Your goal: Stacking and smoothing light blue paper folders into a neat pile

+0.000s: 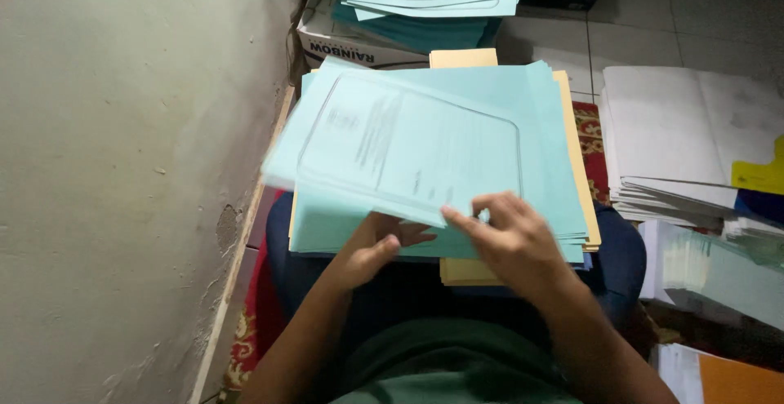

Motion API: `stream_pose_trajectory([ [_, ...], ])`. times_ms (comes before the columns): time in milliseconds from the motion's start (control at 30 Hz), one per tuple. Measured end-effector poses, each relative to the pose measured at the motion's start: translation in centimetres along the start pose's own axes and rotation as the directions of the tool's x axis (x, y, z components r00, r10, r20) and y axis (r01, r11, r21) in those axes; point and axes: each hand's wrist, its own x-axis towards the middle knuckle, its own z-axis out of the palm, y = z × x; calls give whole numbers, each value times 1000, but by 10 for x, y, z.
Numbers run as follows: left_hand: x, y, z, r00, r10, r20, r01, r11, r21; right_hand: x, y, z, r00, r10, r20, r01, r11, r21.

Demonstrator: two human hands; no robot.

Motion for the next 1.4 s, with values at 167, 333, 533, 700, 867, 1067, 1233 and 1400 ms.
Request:
stream_pose_trajectory([
  [167,12,4,-4,623,-291,-726,183,957,-227,-56,9,59,984,141,111,-150,986,74],
  [333,32,49,42,231,-409,-883,806,589,-62,-87,30,49,627,667,402,-779,519,352],
  [533,22,1,27,306,-265,-914,802,590,97,-130,52,80,344,758,554,-634,-248,733],
  [700,25,-23,23,503,-93,-859,795,440,418,-125,53,73,367,681,634,-411,-493,767],
  [867,54,-6,-29,637,6,-771,737,290,611,-166,93,92,427,704,567,-304,-479,824],
  [1067,152,-15,-72,797,106,-594,589,82,804,-149,92,85,356,786,506,-131,-494,859],
  [1233,177,-47,-91,875,175,-451,466,-57,883,-109,111,90,329,802,498,-137,-481,866],
  [1400,166,-75,-127,950,170,-263,303,-278,912,-32,173,118,367,834,413,-222,-352,909],
])
